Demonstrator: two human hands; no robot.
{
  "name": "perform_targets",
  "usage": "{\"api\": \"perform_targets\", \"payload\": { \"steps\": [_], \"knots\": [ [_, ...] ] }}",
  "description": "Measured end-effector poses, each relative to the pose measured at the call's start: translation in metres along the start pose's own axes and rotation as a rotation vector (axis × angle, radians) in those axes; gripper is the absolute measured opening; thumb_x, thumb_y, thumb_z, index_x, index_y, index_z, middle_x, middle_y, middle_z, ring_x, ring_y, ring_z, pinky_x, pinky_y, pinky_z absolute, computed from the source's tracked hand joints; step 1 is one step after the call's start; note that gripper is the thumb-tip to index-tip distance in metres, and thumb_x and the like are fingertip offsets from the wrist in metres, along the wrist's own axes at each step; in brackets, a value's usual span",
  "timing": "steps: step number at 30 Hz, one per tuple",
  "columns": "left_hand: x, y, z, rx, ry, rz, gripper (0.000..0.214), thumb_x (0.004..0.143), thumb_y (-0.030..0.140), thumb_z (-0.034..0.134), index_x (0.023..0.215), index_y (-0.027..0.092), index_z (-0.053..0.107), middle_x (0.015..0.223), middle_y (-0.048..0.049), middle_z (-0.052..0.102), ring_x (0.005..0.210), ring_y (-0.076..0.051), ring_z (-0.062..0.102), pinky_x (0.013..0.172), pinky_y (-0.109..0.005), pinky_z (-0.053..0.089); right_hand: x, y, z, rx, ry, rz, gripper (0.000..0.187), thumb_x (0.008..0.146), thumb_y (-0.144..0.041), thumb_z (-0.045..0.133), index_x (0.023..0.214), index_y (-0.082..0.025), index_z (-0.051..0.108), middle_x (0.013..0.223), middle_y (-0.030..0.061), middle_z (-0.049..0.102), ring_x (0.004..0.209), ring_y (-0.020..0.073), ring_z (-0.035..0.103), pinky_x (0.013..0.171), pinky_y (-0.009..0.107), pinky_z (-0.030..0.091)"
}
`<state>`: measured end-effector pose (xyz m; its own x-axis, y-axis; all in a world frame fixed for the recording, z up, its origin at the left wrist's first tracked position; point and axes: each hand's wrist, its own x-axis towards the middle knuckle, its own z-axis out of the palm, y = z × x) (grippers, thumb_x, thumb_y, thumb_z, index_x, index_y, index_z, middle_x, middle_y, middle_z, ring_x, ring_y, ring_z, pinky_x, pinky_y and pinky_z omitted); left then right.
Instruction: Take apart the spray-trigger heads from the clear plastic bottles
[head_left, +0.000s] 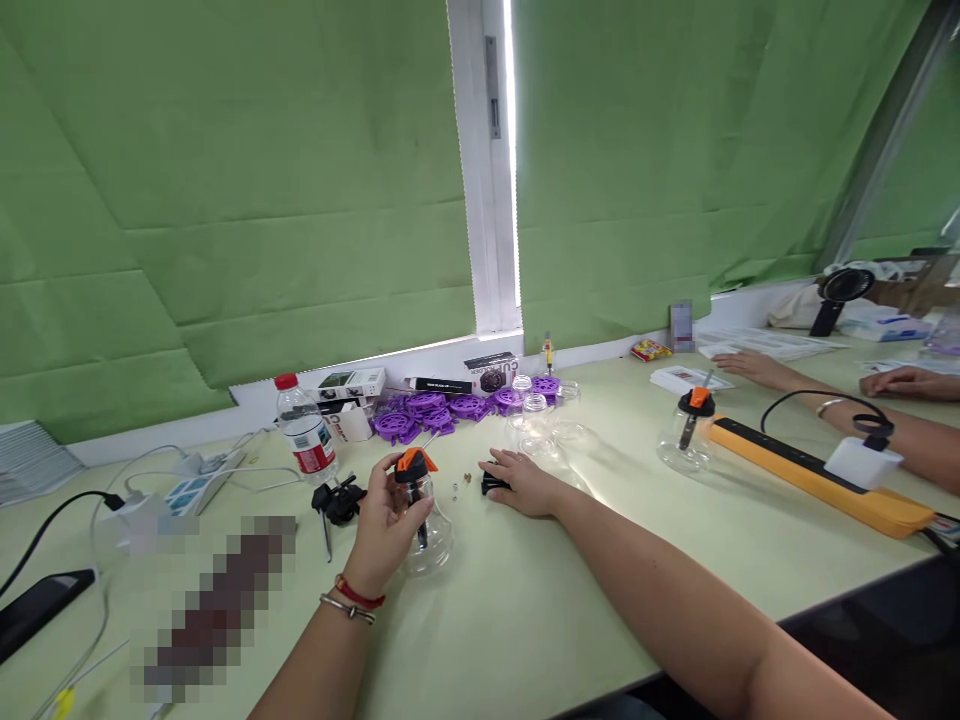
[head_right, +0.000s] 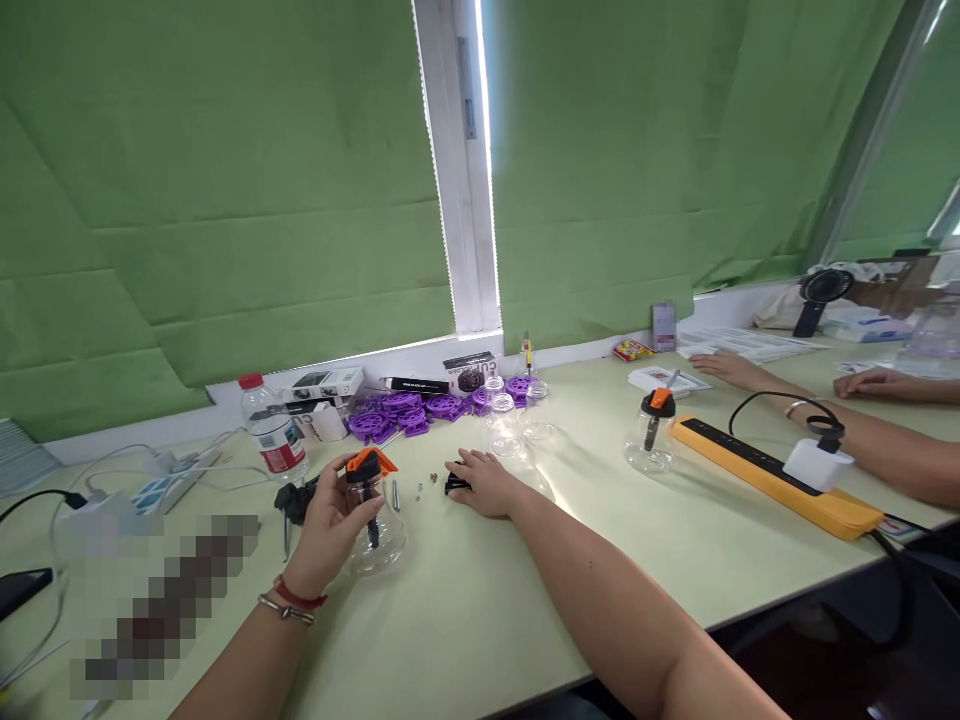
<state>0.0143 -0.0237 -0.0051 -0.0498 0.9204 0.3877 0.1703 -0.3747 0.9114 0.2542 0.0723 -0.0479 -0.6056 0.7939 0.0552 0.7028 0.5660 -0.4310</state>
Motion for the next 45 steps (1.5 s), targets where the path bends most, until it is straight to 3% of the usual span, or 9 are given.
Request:
{"api": "perform_targets", "payload": {
  "steps": [10, 14, 18, 21, 25, 28, 32, 36, 45],
  "knots": [
    [0.001, 0.004, -0.002, -0.264, -0.099, -0.164, 0.050, 0.071, 0.021, 0.066, 0.117, 0.022, 0.046, 0.089, -0.0027, 0.060, 0.074, -0.017, 0.059, 0.073, -0.035, 0.048, -0.001, 0.013, -0.005, 0.127, 0.019, -0.041, 0.064, 0.084, -0.044, 0.054, 0.143, -0.027, 0.036, 0.152, 0.0058, 0.027, 0.141, 0.0291, 0.018, 0.114, 0.047, 0.014],
    [0.002, 0.001, -0.010, -0.427, -0.176, -0.288, 0.045, 0.068, 0.016, 0.061, 0.112, 0.019, 0.052, 0.085, -0.0041, 0.061, 0.072, -0.019, 0.061, 0.075, -0.042, 0.049, -0.006, 0.001, -0.009, 0.234, 0.208, -0.066, 0.059, 0.083, -0.045, 0.056, 0.137, -0.024, 0.046, 0.147, 0.0069, 0.038, 0.137, 0.0272, 0.027, 0.112, 0.044, 0.021],
    [0.000, -0.001, -0.012, -0.531, -0.322, -0.324, 0.043, 0.067, 0.016, 0.058, 0.110, 0.018, 0.054, 0.084, -0.0067, 0.063, 0.071, -0.022, 0.062, 0.073, -0.044, 0.049, -0.007, -0.024, -0.009, 0.560, 0.425, 0.066, 0.044, 0.087, -0.053, 0.043, 0.096, -0.019, 0.069, 0.094, 0.0075, 0.068, 0.091, 0.0216, 0.059, 0.079, 0.035, 0.045],
    [-0.002, -0.001, -0.008, -0.564, -0.394, -0.330, 0.048, 0.063, 0.015, 0.059, 0.111, 0.018, 0.054, 0.082, -0.0057, 0.063, 0.069, -0.022, 0.063, 0.073, -0.043, 0.049, -0.009, -0.041, -0.007, 0.893, 0.355, 0.237, 0.047, 0.083, -0.058, 0.047, 0.067, -0.017, 0.062, 0.055, 0.0002, 0.053, 0.052, 0.0118, 0.046, 0.052, 0.027, 0.035],
    [-0.005, 0.001, -0.001, -0.566, -0.377, -0.351, 0.040, 0.067, 0.020, 0.064, 0.106, 0.019, 0.056, 0.078, -0.0035, 0.063, 0.067, -0.020, 0.063, 0.071, -0.040, 0.050, -0.012, -0.051, -0.006, 1.198, 0.253, 0.354, 0.040, 0.073, -0.054, 0.061, 0.060, -0.017, 0.054, 0.046, -0.0054, 0.041, 0.042, 0.0057, 0.028, 0.045, 0.023, 0.019],
    [-0.005, 0.004, 0.002, -0.492, -0.317, -0.415, 0.025, 0.077, 0.037, 0.062, 0.090, 0.016, 0.057, 0.067, -0.0024, 0.060, 0.057, -0.019, 0.062, 0.060, -0.036, 0.050, -0.013, -0.053, -0.004, 1.264, 0.316, 0.260, 0.034, 0.065, -0.047, 0.071, 0.064, -0.016, 0.056, 0.051, -0.0049, 0.048, 0.045, 0.0053, 0.031, 0.046, 0.023, 0.022],
    [-0.003, 0.008, 0.002, -0.491, -0.267, -0.458, 0.034, 0.077, 0.047, 0.062, 0.083, 0.015, 0.056, 0.065, -0.0032, 0.060, 0.052, -0.020, 0.062, 0.055, -0.036, 0.050, -0.012, -0.055, -0.002, 1.325, 0.336, 0.139, 0.037, 0.060, -0.044, 0.076, 0.079, -0.017, 0.061, 0.067, -0.0010, 0.061, 0.053, 0.0073, 0.044, 0.049, 0.023, 0.032],
    [-0.002, 0.009, 0.000, -0.505, -0.258, -0.478, 0.036, 0.074, 0.049, 0.064, 0.084, 0.014, 0.056, 0.066, -0.0039, 0.062, 0.051, -0.019, 0.061, 0.055, -0.036, 0.050, -0.012, -0.056, 0.000, 1.326, 0.217, 0.248, 0.042, 0.072, -0.057, 0.064, 0.069, -0.015, 0.058, 0.059, 0.0001, 0.057, 0.045, 0.0068, 0.041, 0.044, 0.023, 0.028],
    [-0.001, 0.006, -0.002, -0.512, -0.279, -0.471, 0.033, 0.076, 0.046, 0.064, 0.076, 0.014, 0.055, 0.062, -0.0035, 0.061, 0.049, -0.018, 0.058, 0.051, -0.035, 0.051, -0.010, -0.050, 0.001, 1.416, 0.165, 0.277, 0.036, 0.072, -0.050, 0.065, 0.071, -0.014, 0.059, 0.059, -0.0011, 0.056, 0.044, 0.0059, 0.041, 0.042, 0.022, 0.025]
  ]
}}
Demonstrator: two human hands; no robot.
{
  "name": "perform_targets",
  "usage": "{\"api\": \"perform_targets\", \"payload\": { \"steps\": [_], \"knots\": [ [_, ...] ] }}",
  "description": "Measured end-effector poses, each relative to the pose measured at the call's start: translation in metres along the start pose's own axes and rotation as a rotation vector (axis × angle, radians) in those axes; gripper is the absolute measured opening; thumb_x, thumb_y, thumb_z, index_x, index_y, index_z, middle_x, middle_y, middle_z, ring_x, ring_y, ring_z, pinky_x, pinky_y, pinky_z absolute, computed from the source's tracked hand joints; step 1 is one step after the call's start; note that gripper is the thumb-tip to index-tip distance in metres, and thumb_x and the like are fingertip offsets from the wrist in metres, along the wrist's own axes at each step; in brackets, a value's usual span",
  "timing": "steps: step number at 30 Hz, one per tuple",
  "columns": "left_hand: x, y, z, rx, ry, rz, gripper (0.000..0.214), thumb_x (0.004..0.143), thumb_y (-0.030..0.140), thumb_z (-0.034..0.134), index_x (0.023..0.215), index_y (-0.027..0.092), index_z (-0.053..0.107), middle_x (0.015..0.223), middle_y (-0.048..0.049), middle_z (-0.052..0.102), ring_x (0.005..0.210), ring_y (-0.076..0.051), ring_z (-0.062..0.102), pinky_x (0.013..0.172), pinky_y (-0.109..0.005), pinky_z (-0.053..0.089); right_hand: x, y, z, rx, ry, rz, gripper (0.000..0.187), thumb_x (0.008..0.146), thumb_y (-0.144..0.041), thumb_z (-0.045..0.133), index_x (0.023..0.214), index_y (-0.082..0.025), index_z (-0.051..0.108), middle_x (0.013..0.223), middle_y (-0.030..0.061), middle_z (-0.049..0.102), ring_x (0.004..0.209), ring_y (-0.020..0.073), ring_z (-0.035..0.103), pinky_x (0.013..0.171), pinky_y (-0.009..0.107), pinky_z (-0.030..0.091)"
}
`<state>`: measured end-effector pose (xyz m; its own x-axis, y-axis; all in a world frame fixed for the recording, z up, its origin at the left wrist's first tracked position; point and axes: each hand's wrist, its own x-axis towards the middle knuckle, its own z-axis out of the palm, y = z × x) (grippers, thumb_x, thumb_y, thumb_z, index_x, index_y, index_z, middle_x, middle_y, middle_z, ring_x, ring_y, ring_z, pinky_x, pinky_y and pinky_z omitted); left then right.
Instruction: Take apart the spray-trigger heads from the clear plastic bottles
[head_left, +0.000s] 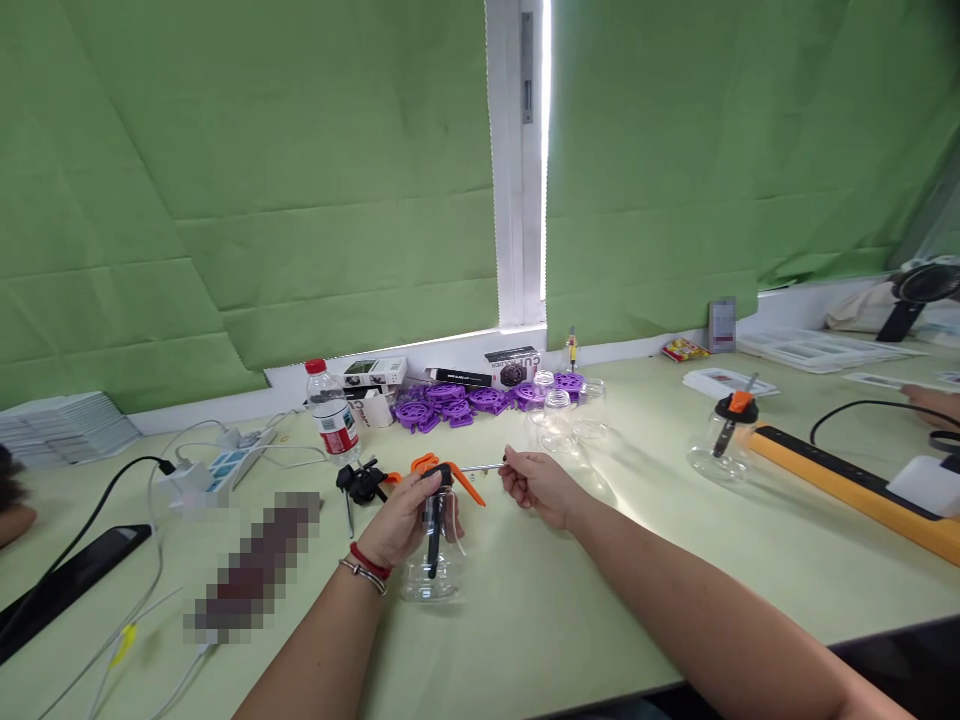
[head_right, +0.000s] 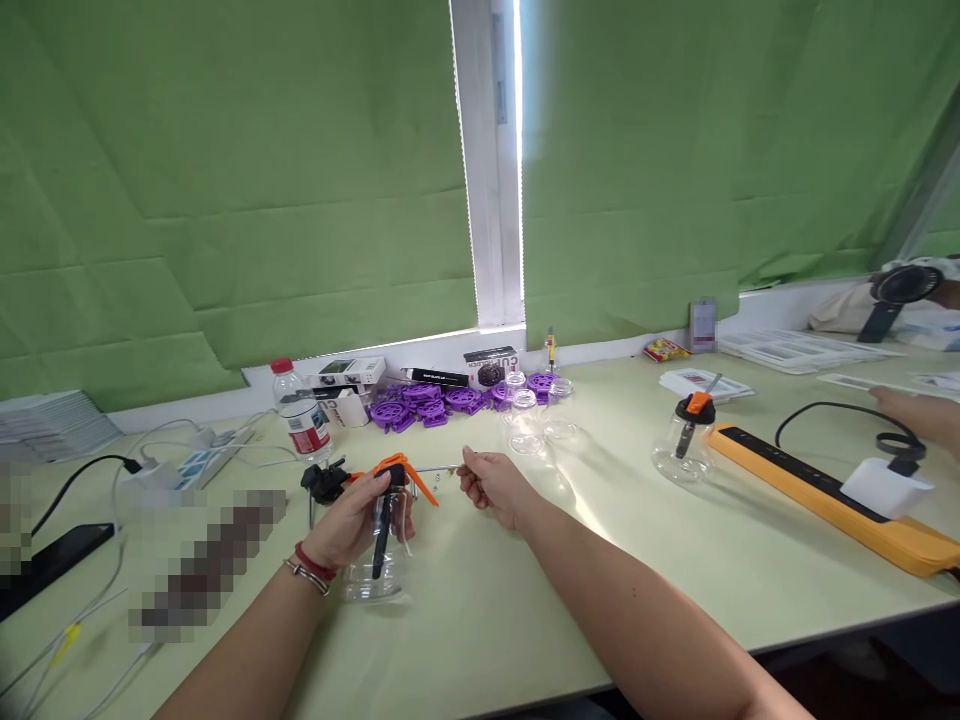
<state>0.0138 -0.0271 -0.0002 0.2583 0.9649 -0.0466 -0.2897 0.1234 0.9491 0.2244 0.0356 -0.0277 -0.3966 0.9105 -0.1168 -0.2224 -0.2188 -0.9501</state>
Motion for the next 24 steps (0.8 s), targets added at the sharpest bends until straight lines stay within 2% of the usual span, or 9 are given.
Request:
{"api": "perform_targets", "payload": {
  "steps": [5, 9, 12, 15, 19, 21, 24],
  "knots": [
    [0.0003, -0.0008, -0.0018, 0.025, 0.001, -0.007, 0.033, 0.077, 0.046, 0.063, 0.078, 0.015, 0.055, 0.062, -0.0034, 0.061, 0.051, -0.018, 0.060, 0.055, -0.037, 0.052, 0.0008, 0.0010, -0.0004, 0.034, 0.000, -0.052, 0.031, 0.066, -0.042, 0.074, 0.072, -0.016, 0.058, 0.060, -0.0017, 0.057, 0.046, 0.0057, 0.042, 0.043, 0.021, 0.029],
    [0.0008, -0.0011, -0.0024, 0.014, 0.010, -0.014, 0.032, 0.076, 0.046, 0.064, 0.077, 0.015, 0.055, 0.061, -0.0030, 0.061, 0.051, -0.019, 0.060, 0.054, -0.037, 0.052, 0.0012, 0.0011, -0.0015, -0.023, 0.018, 0.030, 0.037, 0.072, -0.050, 0.066, 0.067, -0.015, 0.057, 0.054, -0.0025, 0.053, 0.041, 0.0052, 0.039, 0.040, 0.021, 0.025],
    [0.0006, -0.0002, -0.0020, 0.011, 0.008, -0.010, 0.032, 0.076, 0.045, 0.065, 0.076, 0.015, 0.055, 0.062, -0.0031, 0.060, 0.050, -0.018, 0.059, 0.053, -0.037, 0.051, 0.0016, 0.0009, -0.0023, -0.035, -0.002, -0.056, 0.031, 0.066, -0.041, 0.074, 0.069, -0.016, 0.057, 0.056, -0.0029, 0.056, 0.044, 0.0056, 0.042, 0.044, 0.022, 0.030],
    [0.0002, 0.0007, -0.0020, 0.018, 0.016, -0.009, 0.033, 0.075, 0.047, 0.065, 0.076, 0.014, 0.056, 0.061, -0.0034, 0.060, 0.050, -0.018, 0.059, 0.052, -0.035, 0.050, 0.0021, 0.0010, -0.0024, 0.023, -0.027, -0.132, 0.032, 0.060, -0.035, 0.079, 0.077, -0.016, 0.060, 0.063, -0.0019, 0.060, 0.051, 0.0070, 0.048, 0.050, 0.023, 0.036],
    [-0.0001, 0.0007, -0.0031, 0.027, -0.010, -0.014, 0.033, 0.076, 0.047, 0.063, 0.075, 0.014, 0.055, 0.059, -0.0032, 0.060, 0.050, -0.018, 0.059, 0.053, -0.036, 0.051, 0.0023, 0.0023, -0.0009, 0.008, -0.021, -0.019, 0.038, 0.071, -0.051, 0.068, 0.071, -0.014, 0.059, 0.059, -0.0008, 0.057, 0.045, 0.0063, 0.044, 0.043, 0.023, 0.031],
    [-0.0001, 0.0003, -0.0038, 0.029, -0.019, -0.011, 0.032, 0.077, 0.046, 0.063, 0.076, 0.014, 0.055, 0.060, -0.0030, 0.060, 0.050, -0.018, 0.059, 0.053, -0.036, 0.051, 0.0028, 0.0029, -0.0005, -0.032, -0.022, 0.003, 0.039, 0.070, -0.052, 0.068, 0.068, -0.015, 0.057, 0.054, -0.0025, 0.054, 0.041, 0.0055, 0.040, 0.041, 0.022, 0.027],
    [0.0000, 0.0000, -0.0049, 0.027, -0.018, -0.016, 0.032, 0.077, 0.045, 0.063, 0.077, 0.014, 0.055, 0.060, -0.0031, 0.060, 0.050, -0.018, 0.060, 0.053, -0.035, 0.051, 0.0054, 0.0040, -0.0031, -0.039, -0.013, -0.115, 0.033, 0.063, -0.041, 0.076, 0.071, -0.016, 0.057, 0.056, -0.0031, 0.056, 0.045, 0.0064, 0.044, 0.046, 0.022, 0.034]
  ]
}}
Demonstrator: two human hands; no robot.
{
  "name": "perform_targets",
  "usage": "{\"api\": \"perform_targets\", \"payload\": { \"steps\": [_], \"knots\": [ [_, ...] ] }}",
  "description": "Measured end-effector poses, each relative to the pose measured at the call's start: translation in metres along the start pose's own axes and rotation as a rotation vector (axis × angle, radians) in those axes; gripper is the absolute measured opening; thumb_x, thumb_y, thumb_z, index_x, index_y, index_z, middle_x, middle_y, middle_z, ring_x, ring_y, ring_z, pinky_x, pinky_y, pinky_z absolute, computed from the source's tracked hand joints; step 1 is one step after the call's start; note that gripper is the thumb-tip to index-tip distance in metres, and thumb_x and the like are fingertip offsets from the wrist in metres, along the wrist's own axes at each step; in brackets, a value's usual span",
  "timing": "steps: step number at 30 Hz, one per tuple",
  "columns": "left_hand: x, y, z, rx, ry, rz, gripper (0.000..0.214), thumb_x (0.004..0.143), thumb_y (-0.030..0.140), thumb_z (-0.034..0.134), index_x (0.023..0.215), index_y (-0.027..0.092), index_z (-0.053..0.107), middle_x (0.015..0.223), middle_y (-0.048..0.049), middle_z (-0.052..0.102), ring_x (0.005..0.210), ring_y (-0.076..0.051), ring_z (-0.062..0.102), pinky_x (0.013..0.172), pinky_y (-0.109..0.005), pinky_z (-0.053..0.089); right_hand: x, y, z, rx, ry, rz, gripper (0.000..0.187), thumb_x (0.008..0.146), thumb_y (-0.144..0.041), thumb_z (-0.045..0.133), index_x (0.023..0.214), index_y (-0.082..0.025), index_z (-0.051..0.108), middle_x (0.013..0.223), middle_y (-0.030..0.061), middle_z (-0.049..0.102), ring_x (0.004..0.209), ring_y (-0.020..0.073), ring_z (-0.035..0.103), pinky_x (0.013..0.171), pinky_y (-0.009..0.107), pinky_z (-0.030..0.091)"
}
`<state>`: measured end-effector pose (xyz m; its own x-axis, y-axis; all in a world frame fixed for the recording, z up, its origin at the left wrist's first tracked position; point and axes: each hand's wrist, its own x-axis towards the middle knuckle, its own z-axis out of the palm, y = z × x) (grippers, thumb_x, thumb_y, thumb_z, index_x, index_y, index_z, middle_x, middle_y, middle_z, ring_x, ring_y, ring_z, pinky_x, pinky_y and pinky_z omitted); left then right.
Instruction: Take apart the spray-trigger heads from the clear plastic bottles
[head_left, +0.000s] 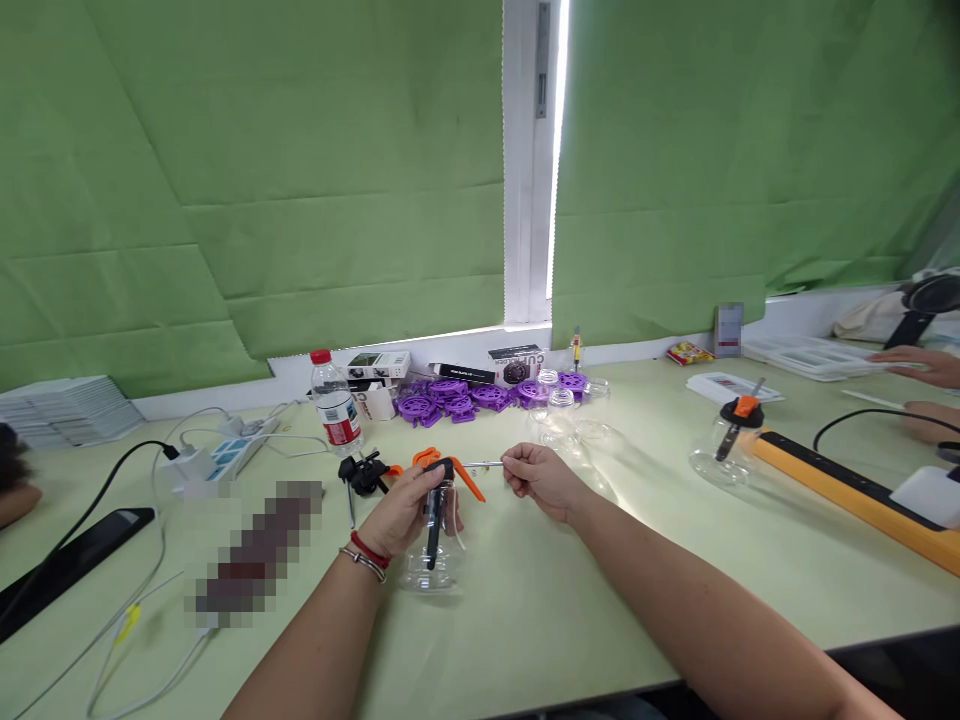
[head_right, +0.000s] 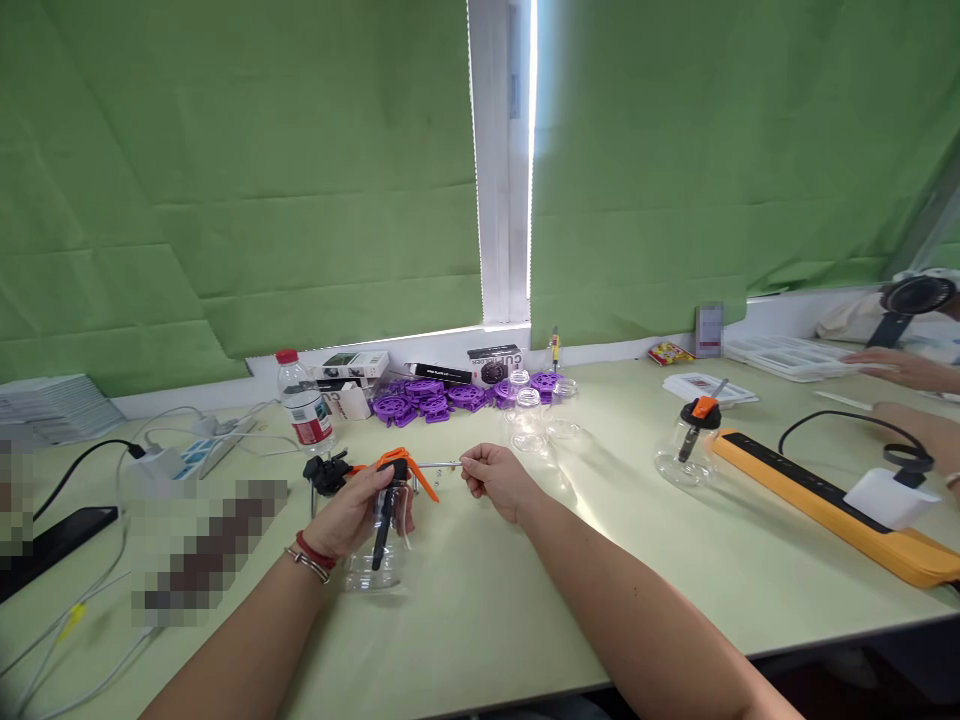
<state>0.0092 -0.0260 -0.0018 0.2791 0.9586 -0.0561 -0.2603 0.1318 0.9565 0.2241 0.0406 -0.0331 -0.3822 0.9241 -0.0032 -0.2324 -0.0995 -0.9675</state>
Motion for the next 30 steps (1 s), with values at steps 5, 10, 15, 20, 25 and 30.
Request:
{"api": "perform_targets", "payload": {
  "steps": [5, 10, 15, 20, 25, 30],
  "knots": [
    [0.001, 0.002, -0.003, -0.030, 0.024, 0.041, 0.032, 0.078, 0.045, 0.062, 0.081, 0.015, 0.053, 0.064, -0.0043, 0.063, 0.051, -0.019, 0.062, 0.052, -0.034, 0.051, 0.007, 0.005, -0.009, -0.307, 0.127, -0.167, 0.017, 0.071, -0.030, 0.068, 0.081, -0.017, 0.063, 0.068, 0.0001, 0.061, 0.062, 0.0123, 0.055, 0.062, 0.028, 0.045],
    [0.002, 0.006, -0.006, -0.126, 0.137, 0.107, 0.032, 0.076, 0.043, 0.065, 0.083, 0.013, 0.055, 0.065, -0.0060, 0.064, 0.056, -0.022, 0.064, 0.056, -0.038, 0.052, 0.013, 0.011, 0.003, -1.212, 0.038, -0.372, 0.018, 0.083, -0.016, 0.053, 0.078, -0.019, 0.070, 0.090, 0.0051, 0.067, 0.085, 0.0176, 0.058, 0.077, 0.030, 0.042],
    [0.004, 0.007, -0.009, -0.218, 0.212, 0.139, 0.029, 0.077, 0.041, 0.064, 0.080, 0.014, 0.056, 0.064, -0.0039, 0.063, 0.056, -0.019, 0.061, 0.063, -0.042, 0.054, 0.020, 0.020, 0.020, -1.688, -0.083, -0.417, 0.025, 0.084, -0.007, 0.047, 0.083, -0.016, 0.070, 0.090, 0.0099, 0.066, 0.088, 0.0205, 0.056, 0.078, 0.031, 0.039],
    [0.004, 0.006, -0.009, -0.211, 0.225, 0.131, 0.028, 0.077, 0.040, 0.064, 0.084, 0.014, 0.056, 0.064, -0.0037, 0.063, 0.056, -0.018, 0.061, 0.064, -0.043, 0.055, 0.020, 0.021, 0.020, -1.664, 0.025, -0.415, 0.022, 0.085, -0.011, 0.050, 0.099, -0.016, 0.065, 0.092, 0.0088, 0.065, 0.091, 0.0222, 0.055, 0.079, 0.032, 0.040],
    [0.004, 0.006, -0.009, -0.213, 0.223, 0.139, 0.029, 0.077, 0.041, 0.065, 0.082, 0.015, 0.054, 0.063, -0.0040, 0.063, 0.055, -0.019, 0.061, 0.060, -0.041, 0.054, 0.014, 0.019, 0.017, -1.582, 0.113, -0.461, 0.015, 0.085, -0.019, 0.054, 0.090, -0.018, 0.069, 0.099, 0.0085, 0.062, 0.095, 0.0223, 0.051, 0.084, 0.034, 0.041],
    [0.005, 0.005, -0.010, -0.205, 0.224, 0.132, 0.029, 0.076, 0.041, 0.066, 0.078, 0.014, 0.054, 0.063, -0.0039, 0.063, 0.054, -0.019, 0.061, 0.060, -0.041, 0.054, 0.012, 0.022, 0.014, -1.551, 0.076, -0.481, 0.020, 0.085, -0.018, 0.053, 0.085, -0.020, 0.072, 0.103, 0.0084, 0.060, 0.099, 0.0233, 0.049, 0.087, 0.038, 0.039]
  ]
}}
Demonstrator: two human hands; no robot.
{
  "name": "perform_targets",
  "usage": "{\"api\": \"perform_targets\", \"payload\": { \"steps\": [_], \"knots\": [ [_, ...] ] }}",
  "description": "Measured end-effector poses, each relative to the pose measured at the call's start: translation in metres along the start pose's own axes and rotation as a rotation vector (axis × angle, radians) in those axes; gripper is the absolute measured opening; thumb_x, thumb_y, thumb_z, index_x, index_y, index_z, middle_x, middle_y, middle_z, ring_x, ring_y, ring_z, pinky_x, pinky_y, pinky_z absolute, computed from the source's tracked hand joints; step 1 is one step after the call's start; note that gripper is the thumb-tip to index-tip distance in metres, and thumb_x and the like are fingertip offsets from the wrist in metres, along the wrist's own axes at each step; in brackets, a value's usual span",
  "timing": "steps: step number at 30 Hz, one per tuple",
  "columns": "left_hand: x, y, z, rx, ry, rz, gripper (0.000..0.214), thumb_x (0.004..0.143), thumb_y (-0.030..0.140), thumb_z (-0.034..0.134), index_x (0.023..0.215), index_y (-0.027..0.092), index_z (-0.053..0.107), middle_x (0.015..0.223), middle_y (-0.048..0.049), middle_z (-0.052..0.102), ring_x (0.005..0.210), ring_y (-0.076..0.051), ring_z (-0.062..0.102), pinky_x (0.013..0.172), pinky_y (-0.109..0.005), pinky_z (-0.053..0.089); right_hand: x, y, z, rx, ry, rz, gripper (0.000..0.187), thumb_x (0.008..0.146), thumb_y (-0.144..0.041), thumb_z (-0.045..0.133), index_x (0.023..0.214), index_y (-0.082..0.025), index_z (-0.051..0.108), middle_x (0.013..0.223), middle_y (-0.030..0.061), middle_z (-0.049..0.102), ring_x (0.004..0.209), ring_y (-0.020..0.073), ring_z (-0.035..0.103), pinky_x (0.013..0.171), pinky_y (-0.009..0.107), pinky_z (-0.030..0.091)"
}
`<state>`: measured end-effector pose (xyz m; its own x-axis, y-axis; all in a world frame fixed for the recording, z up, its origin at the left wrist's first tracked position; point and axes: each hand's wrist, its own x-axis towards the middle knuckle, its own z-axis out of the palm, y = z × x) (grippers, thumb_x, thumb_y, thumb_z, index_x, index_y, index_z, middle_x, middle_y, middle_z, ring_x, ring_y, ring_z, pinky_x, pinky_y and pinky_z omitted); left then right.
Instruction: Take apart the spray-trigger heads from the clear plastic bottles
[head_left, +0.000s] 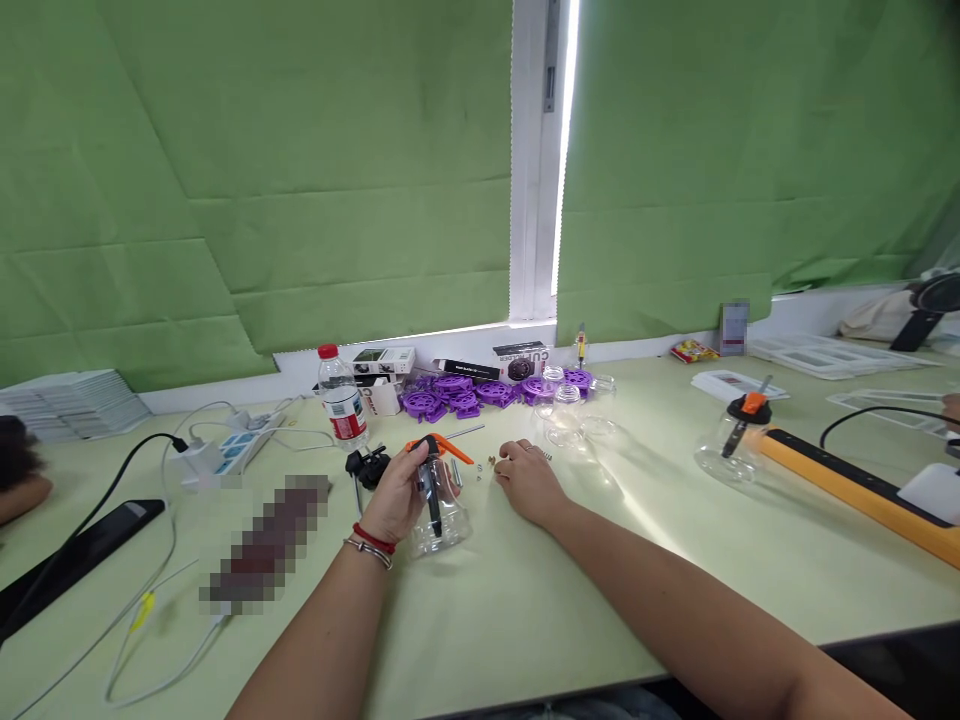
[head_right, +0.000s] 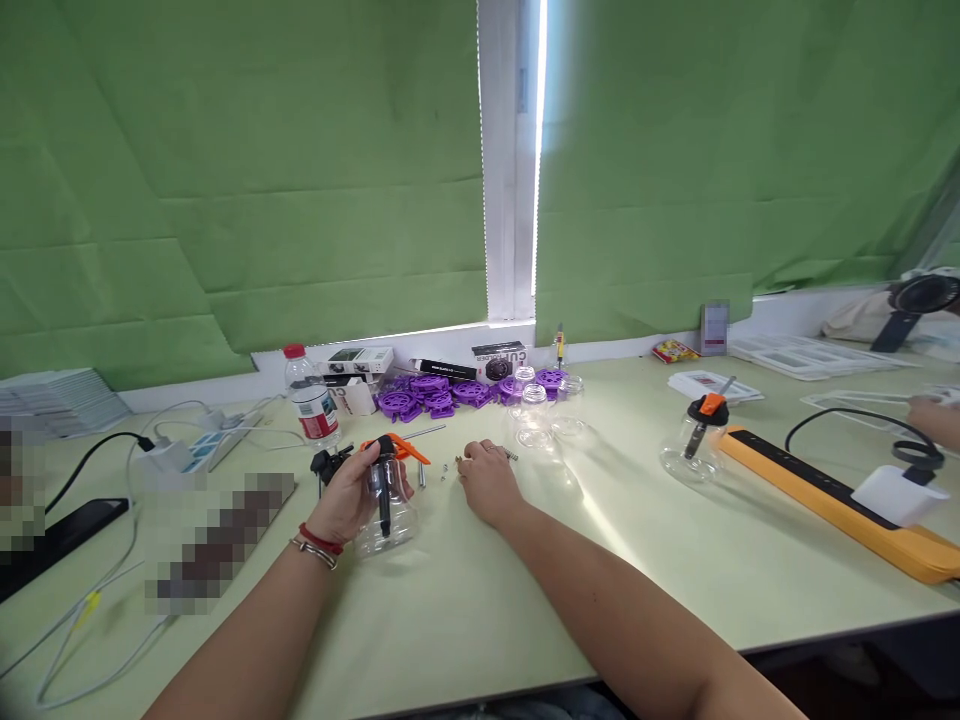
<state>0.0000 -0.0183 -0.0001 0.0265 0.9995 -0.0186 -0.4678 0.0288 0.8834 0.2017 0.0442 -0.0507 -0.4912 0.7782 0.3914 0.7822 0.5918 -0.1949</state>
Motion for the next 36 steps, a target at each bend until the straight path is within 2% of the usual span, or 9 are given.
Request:
{"api": "perform_targets", "payload": {
  "steps": [7, 13, 19, 22, 25, 27, 30, 33, 36],
  "knots": [
    [-0.001, 0.001, 0.001, 0.016, 0.008, 0.001, 0.029, 0.075, 0.040, 0.067, 0.078, 0.014, 0.056, 0.063, -0.0040, 0.063, 0.055, -0.019, 0.062, 0.060, -0.040, 0.054, -0.006, 0.030, -0.026, 0.175, 0.036, 0.151, 0.023, 0.077, -0.015, 0.060, 0.099, -0.018, 0.068, 0.111, 0.0088, 0.059, 0.104, 0.0231, 0.050, 0.091, 0.035, 0.039],
    [-0.001, 0.002, 0.002, 0.025, 0.023, -0.010, 0.030, 0.072, 0.041, 0.069, 0.077, 0.014, 0.057, 0.063, -0.0038, 0.063, 0.054, -0.019, 0.062, 0.060, -0.039, 0.054, -0.012, 0.053, -0.033, 0.286, -0.110, 0.293, 0.055, 0.066, -0.027, 0.072, 0.119, -0.016, 0.057, 0.123, 0.0113, 0.055, 0.115, 0.0272, 0.047, 0.093, 0.036, 0.040],
    [0.000, 0.003, 0.003, 0.001, 0.022, -0.003, 0.030, 0.073, 0.041, 0.067, 0.078, 0.012, 0.061, 0.066, -0.0058, 0.066, 0.058, -0.021, 0.064, 0.063, -0.039, 0.054, -0.010, 0.060, -0.031, 0.310, -0.127, 0.348, 0.057, 0.068, -0.029, 0.070, 0.121, -0.013, 0.056, 0.121, 0.0135, 0.057, 0.114, 0.0279, 0.050, 0.094, 0.037, 0.041],
    [-0.001, 0.001, 0.004, -0.048, 0.006, 0.010, 0.029, 0.073, 0.039, 0.068, 0.078, 0.011, 0.065, 0.074, -0.0083, 0.068, 0.070, -0.023, 0.067, 0.075, -0.040, 0.053, -0.010, 0.053, -0.037, 0.398, -0.033, 0.342, 0.050, 0.068, -0.032, 0.070, 0.115, -0.016, 0.059, 0.121, 0.0117, 0.057, 0.115, 0.0273, 0.049, 0.096, 0.039, 0.039],
    [-0.002, -0.004, 0.008, -0.167, -0.021, 0.045, 0.023, 0.071, 0.033, 0.070, 0.083, 0.013, 0.067, 0.086, -0.0081, 0.070, 0.090, -0.025, 0.066, 0.090, -0.043, 0.048, -0.014, 0.029, -0.041, 0.692, 0.018, 0.251, 0.038, 0.076, -0.044, 0.064, 0.104, -0.020, 0.063, 0.112, 0.0085, 0.061, 0.108, 0.0240, 0.054, 0.096, 0.040, 0.040],
    [-0.004, -0.007, 0.012, -0.243, -0.043, 0.089, 0.021, 0.071, 0.031, 0.070, 0.087, 0.017, 0.067, 0.094, -0.0067, 0.070, 0.103, -0.025, 0.062, 0.096, -0.043, 0.045, -0.019, 0.006, -0.041, 1.067, -0.131, 0.193, 0.042, 0.081, -0.055, 0.054, 0.104, -0.020, 0.061, 0.106, 0.0084, 0.063, 0.099, 0.0214, 0.058, 0.090, 0.040, 0.045],
    [-0.008, -0.008, 0.018, -0.280, -0.066, 0.145, 0.023, 0.070, 0.032, 0.071, 0.090, 0.021, 0.067, 0.104, -0.0055, 0.069, 0.113, -0.024, 0.057, 0.098, -0.041, 0.043, -0.028, -0.025, -0.039, 1.627, -0.453, 0.246, 0.054, 0.080, -0.066, 0.049, 0.112, -0.022, 0.053, 0.103, 0.0074, 0.062, 0.089, 0.0197, 0.063, 0.077, 0.040, 0.051],
    [-0.010, -0.005, 0.020, -0.150, -0.063, 0.189, 0.028, 0.068, 0.034, 0.073, 0.091, 0.021, 0.066, 0.105, -0.0058, 0.067, 0.107, -0.022, 0.058, 0.092, -0.037, 0.046, -0.031, -0.037, -0.038, 1.813, -0.561, 0.296, 0.052, 0.076, -0.062, 0.058, 0.110, -0.022, 0.049, 0.091, 0.0036, 0.063, 0.076, 0.0167, 0.065, 0.073, 0.037, 0.052],
    [-0.010, -0.001, 0.018, 0.200, 0.030, 0.282, 0.023, 0.069, 0.034, 0.073, 0.083, 0.018, 0.065, 0.086, -0.0034, 0.067, 0.079, -0.015, 0.062, 0.068, -0.025, 0.049, -0.028, -0.031, -0.038, 1.788, -0.436, 0.411, 0.048, 0.076, -0.059, 0.060, 0.103, -0.022, 0.048, 0.079, -0.0006, 0.060, 0.063, 0.0128, 0.061, 0.065, 0.035, 0.054]
  ]
}}
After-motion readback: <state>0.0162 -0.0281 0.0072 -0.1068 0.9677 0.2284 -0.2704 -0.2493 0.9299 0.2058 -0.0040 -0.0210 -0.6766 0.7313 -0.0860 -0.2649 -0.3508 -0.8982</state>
